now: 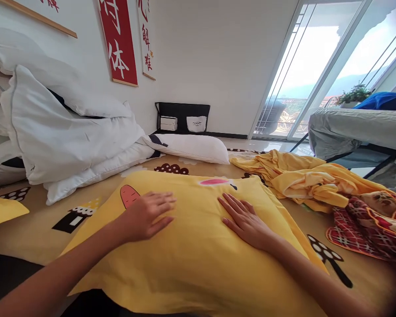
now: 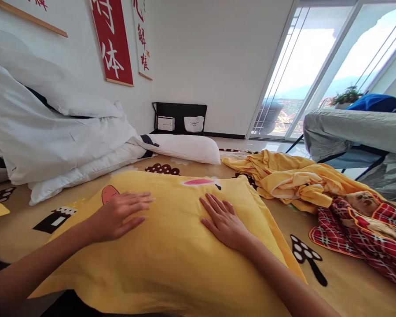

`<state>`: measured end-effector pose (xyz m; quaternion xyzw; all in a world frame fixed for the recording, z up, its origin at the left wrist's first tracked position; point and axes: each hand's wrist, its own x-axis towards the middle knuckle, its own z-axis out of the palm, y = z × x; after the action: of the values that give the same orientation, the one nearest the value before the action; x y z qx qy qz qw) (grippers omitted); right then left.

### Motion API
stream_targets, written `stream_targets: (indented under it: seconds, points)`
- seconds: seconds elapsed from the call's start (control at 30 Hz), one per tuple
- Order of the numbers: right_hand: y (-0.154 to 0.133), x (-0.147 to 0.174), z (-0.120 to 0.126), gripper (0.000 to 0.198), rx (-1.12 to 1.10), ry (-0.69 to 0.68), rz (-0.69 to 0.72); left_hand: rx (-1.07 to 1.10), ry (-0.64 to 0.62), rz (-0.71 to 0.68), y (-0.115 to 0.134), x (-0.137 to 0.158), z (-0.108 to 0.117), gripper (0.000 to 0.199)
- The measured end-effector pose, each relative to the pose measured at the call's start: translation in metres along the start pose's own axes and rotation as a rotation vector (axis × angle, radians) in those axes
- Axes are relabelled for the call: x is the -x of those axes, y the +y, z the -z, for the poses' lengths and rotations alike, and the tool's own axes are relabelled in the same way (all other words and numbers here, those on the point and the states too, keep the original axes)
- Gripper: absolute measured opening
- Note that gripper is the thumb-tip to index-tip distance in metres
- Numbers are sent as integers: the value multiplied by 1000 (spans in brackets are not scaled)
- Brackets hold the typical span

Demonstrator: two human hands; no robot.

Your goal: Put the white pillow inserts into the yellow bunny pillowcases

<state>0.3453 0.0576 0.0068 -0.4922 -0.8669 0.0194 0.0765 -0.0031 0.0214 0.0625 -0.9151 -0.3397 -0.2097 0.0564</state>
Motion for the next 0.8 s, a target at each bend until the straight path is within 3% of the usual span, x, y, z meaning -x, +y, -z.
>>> stream_targets:
  seconds: [0.07, 0.13, 0.23, 0.33, 0.4, 0.5, 0.6, 0.67, 0.73, 0.8]
  points:
    - [0, 4, 8, 64, 2, 15, 12, 26, -71, 3, -13, -39, -14, 46]
    - [5, -1, 23, 61, 0, 15, 4, 36, -157, -16, -17, -60, -39, 55]
    - [20, -29, 55, 57, -38, -36, -39, 7, -216, -47, -9, -58, -72, 65]
    - [31, -78, 73, 54, -38, 40, -148, -25, -196, -62, 2, -41, -81, 67]
    - [28, -106, 63, 53, -17, 92, -225, -28, -208, -55, 6, -34, -75, 68]
    - [16, -125, 25, 53, -26, -24, -215, 30, -272, -43, 2, -39, -58, 68]
    - [8, -120, -7, 57, -16, -82, -204, 190, -344, 6, -27, -66, -39, 58]
    - [6, -112, -13, 61, 11, -68, -216, 235, -332, 214, -63, -93, -28, 57]
    - [5, -106, -11, 63, 38, -61, -223, 96, -233, 524, -106, -118, -25, 58]
    - [4, -105, -7, 64, 51, -59, -221, 37, -239, 635, -144, -134, -33, 47]
